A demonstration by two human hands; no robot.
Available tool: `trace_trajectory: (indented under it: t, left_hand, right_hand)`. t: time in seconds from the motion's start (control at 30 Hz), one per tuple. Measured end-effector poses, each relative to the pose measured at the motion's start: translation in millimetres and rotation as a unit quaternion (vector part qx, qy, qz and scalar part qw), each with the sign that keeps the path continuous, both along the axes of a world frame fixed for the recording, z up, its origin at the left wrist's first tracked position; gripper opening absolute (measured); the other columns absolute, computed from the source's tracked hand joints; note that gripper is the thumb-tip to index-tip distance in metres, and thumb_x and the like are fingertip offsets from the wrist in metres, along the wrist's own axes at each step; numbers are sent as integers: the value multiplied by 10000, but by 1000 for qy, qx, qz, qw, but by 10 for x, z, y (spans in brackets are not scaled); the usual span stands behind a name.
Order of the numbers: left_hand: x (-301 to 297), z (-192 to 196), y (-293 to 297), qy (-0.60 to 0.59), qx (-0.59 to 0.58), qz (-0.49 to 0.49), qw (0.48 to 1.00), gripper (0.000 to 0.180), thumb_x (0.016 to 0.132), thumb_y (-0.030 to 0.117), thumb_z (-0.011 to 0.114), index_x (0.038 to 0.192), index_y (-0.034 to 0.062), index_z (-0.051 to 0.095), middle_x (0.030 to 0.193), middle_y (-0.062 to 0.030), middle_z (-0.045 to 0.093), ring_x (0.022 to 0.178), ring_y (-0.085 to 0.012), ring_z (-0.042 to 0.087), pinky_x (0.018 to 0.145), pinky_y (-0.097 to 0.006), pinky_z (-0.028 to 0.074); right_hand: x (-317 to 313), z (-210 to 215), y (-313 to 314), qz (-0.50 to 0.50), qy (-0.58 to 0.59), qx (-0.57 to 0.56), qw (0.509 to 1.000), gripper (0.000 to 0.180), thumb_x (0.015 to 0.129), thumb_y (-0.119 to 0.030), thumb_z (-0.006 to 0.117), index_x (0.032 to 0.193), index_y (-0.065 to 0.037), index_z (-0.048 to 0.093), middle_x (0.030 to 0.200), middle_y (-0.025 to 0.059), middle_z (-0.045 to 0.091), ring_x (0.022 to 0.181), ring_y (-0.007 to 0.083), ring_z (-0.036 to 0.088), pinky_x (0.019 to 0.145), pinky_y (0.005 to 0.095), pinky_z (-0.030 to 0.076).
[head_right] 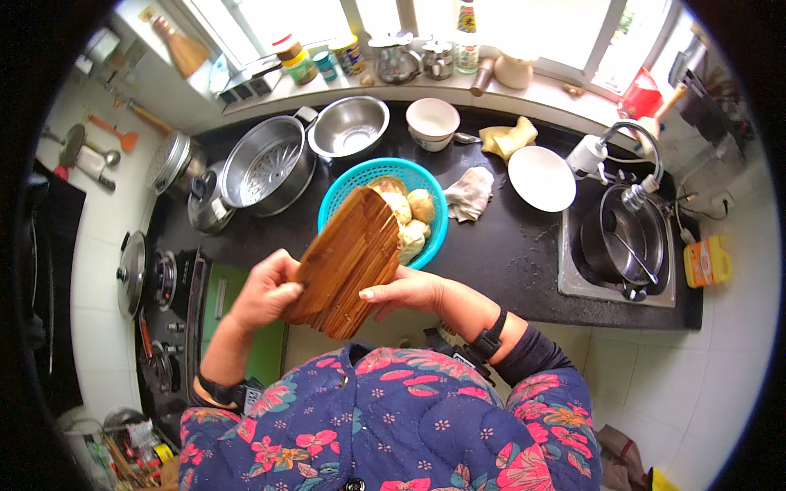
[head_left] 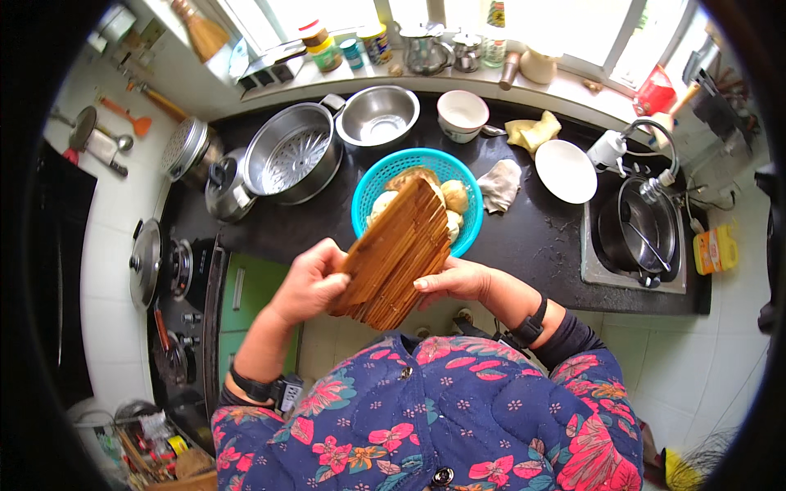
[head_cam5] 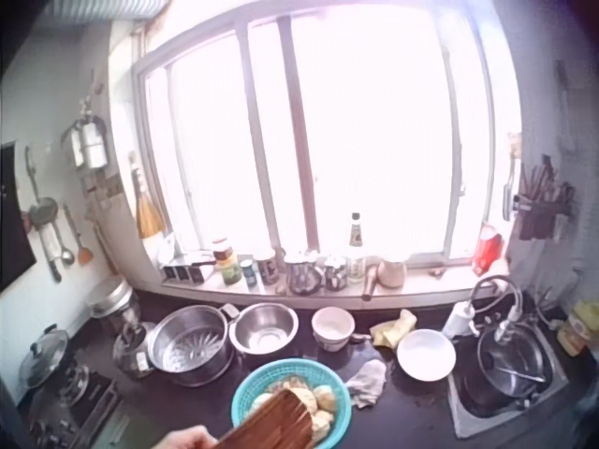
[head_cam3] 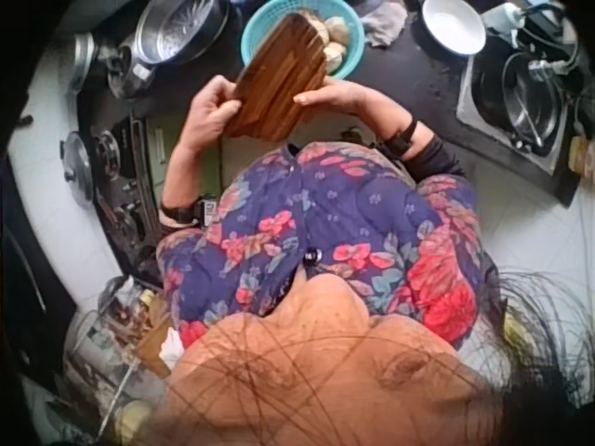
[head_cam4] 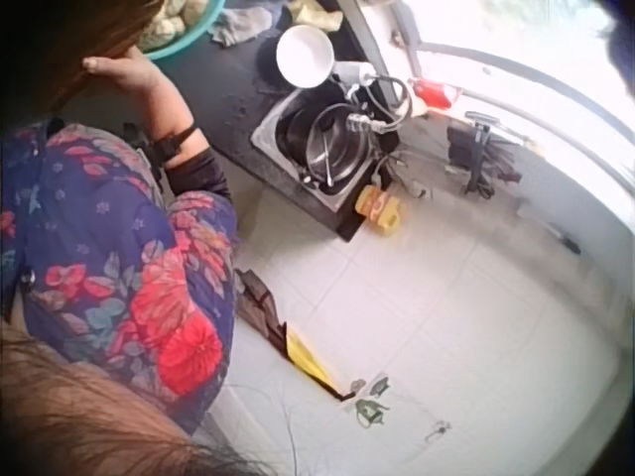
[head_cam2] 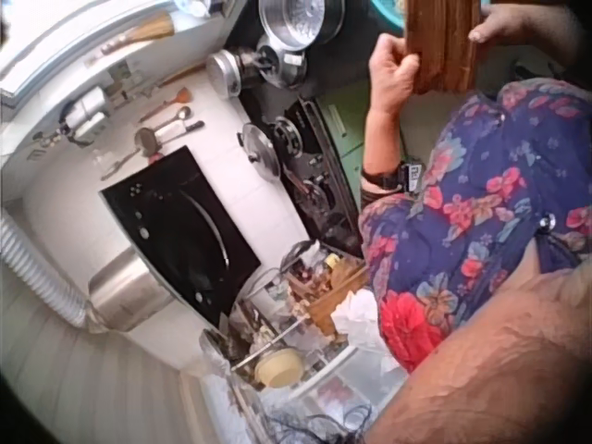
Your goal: The person arranges chopsticks and plates on a dining table, then carries a basket of buns and two bowls of food to the refrigerator and places them inside. Later, the person opens a steamer pot, transfers steamed buns into a basket, and returns the basket to the dining table.
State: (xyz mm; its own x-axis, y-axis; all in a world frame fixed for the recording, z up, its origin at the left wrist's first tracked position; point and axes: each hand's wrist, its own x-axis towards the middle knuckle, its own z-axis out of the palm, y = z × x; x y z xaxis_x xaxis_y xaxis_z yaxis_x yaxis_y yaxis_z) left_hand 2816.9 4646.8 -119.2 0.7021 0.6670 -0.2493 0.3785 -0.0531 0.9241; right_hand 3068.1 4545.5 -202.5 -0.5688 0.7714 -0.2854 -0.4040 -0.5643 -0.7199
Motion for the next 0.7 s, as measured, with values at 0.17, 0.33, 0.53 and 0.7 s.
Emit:
trace_trajectory:
  t: [0.17,0.33,0.53,0.7]
  left_hand:
    - [376,-285,-244,-96,242,-118,958,167,702,-16,612,780,22,470,967,-123,613,751,-211,579,636,-290,492]
    - [655,-267,-425,-98,328,-240,908,284,696,49,736,940,54,591,1152,-146,588,1012,-314,587,794,-358,511]
    - [506,-337,-94,-78,145,-49,985,235,748,16,706,969,23,627,1174,-117,585,897,-146,603,708,-279,509]
    - [165,-471,-64,-122,127,167,970,185,824,-10,626,1005,19,600,1005,-37,613,802,-81,601,638,-195,467]
  right_hand:
    - [69,95,-297,-138,-15,82,987,900,708,-433,774,1413,-87,334,1257,98,550,1063,241,590,790,354,524]
    - [168,281,-564,-293,-157,22,943,593,825,-280,686,1323,-70,443,1203,94,574,1050,223,596,721,343,558]
    - [1452,1024,-982,-473,-283,117,826,303,849,-142,621,1113,5,598,983,62,648,867,183,647,679,327,572]
    - [2974,2030,-1514,-677,-381,277,565,282,843,-56,615,1116,3,570,1035,83,628,880,173,654,689,297,595]
